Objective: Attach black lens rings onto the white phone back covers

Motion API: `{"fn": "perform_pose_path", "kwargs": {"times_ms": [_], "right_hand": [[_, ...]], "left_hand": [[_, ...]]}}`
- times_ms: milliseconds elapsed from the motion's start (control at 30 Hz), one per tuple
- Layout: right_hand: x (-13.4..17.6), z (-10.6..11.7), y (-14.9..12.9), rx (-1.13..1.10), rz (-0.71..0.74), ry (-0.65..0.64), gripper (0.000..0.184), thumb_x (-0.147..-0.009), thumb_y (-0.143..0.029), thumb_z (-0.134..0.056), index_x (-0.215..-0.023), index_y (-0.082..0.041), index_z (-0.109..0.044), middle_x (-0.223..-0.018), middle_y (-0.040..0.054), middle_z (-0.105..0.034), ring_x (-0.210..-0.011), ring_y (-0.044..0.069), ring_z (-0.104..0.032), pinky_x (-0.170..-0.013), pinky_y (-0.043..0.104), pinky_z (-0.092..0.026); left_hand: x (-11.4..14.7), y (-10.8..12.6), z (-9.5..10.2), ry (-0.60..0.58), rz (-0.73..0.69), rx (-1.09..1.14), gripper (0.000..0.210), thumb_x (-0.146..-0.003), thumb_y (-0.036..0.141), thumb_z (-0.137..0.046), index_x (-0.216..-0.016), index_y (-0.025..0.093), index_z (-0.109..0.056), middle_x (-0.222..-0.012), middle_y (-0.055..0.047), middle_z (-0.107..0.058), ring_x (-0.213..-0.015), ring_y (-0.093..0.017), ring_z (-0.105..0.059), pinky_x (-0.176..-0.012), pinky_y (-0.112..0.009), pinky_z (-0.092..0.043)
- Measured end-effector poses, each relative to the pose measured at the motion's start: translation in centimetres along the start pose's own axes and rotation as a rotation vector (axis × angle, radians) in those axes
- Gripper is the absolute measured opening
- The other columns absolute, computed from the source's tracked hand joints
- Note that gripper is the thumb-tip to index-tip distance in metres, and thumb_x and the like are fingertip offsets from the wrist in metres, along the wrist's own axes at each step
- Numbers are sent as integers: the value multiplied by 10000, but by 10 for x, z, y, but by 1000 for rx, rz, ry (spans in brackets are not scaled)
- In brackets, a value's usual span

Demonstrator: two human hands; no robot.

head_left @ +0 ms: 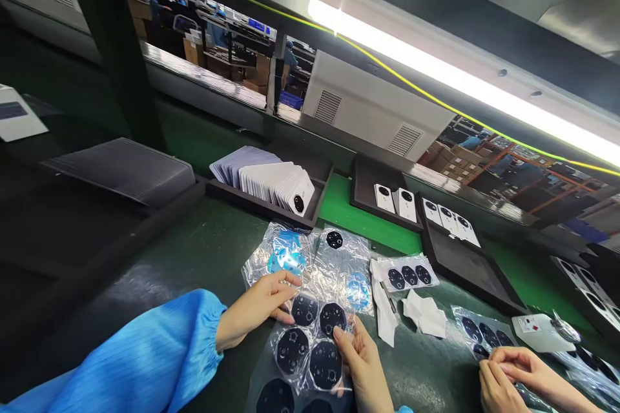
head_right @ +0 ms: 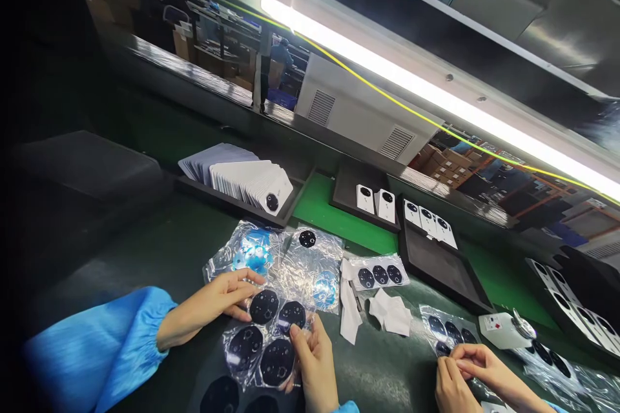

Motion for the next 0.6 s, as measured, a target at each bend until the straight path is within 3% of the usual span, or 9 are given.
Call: {"fn": "perform_pose_path", "kwargs": {"times_ms": [167,300,400,500,600], "right_hand": [[5,0,-6,30,-2,-95,513,-729,-522,-752,-1051,-178,-550,-542,-58,-607,-338,67,-512,-338,149,-379],[-2,4,-19,74,7,-190,601,-639,-568,-789,-1008,-167,-534,-493,-32,-611,-404,147,-618,-341,171,-400],[-20,19,-38,130,40,-122,612,-544,-655,-783,-838,-189,-516,-404,-43,-550,-318,135,-533,-280,171,-309],[-39,36,-65,182,107,2,570,-570,-641,-767,-828,-212,-495,-360,-116,-435,-275,70,-395,-296,159,-239],[-52,48,-84,258,178,116,525,-584,-617,-750,-798,-224,-476,-381,-136,-392,-303,48,-342,-342,165,-221]], "left_hand": [[4,19,-3,-18,-18,-82,434,-668,570,-654,-839,182,-559,-571,83,-472,-423,-91,-517,-421,-199,-429],[-8,50,-8,-6,-93,-127,420,-666,576,-635,-808,197,-523,-561,93,-407,-466,-90,-452,-405,-188,-425],[-30,75,-14,10,-166,-187,351,-720,527,-611,-785,196,-513,-585,83,-394,-546,-105,-471,-424,-179,-438],[-56,91,-22,18,-215,-293,231,-828,406,-580,-798,185,-518,-620,69,-423,-602,-117,-523,-441,-186,-463],[-77,95,-31,7,-224,-455,144,-918,291,-563,-900,148,-560,-673,51,-521,-561,-96,-551,-469,-197,-473]]}}
Point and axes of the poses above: each hand's wrist, its own x-axis away from the middle knuckle, its own z-axis out of the back of the hand, y = z × x, the point moved 8 cm from there along -x, towards the middle knuckle
